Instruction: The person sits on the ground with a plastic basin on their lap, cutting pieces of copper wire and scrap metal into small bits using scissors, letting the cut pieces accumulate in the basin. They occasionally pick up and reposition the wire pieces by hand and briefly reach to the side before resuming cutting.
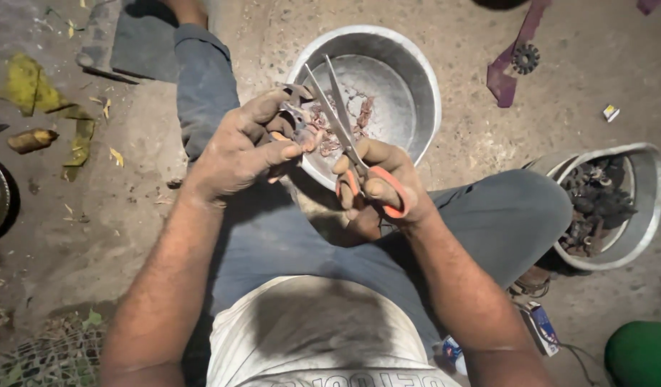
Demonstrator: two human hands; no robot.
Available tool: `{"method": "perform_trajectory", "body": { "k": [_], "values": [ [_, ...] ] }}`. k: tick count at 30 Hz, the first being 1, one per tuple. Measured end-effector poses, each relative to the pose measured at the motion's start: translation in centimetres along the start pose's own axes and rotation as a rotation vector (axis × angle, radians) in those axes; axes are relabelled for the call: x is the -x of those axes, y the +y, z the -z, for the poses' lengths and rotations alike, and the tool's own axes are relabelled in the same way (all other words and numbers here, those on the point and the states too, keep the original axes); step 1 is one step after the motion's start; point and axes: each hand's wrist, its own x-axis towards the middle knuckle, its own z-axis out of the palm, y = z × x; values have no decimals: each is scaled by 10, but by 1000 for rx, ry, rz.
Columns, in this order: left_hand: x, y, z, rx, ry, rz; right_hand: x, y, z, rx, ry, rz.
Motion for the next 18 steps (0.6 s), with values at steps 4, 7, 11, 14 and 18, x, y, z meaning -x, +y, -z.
{"method": "perform_trajectory", "body": {
  "k": [4,7,11,14,18],
  "values": [
    [-6,-8,-2,52,87,47,-3,-15,1,249,-72,5],
    [-16,-13,-5,203,101,52,-8,-26,1,536,-81,112],
    [-25,-19,-11,402,75,63,-8,-45,8,665,-7,189],
    [-32,-26,-16,299,96,43,14,-63,20,616,42,265],
    [-39,-43,-22,302,115,76,88,-74,39,497,447,416]
  ]
}}
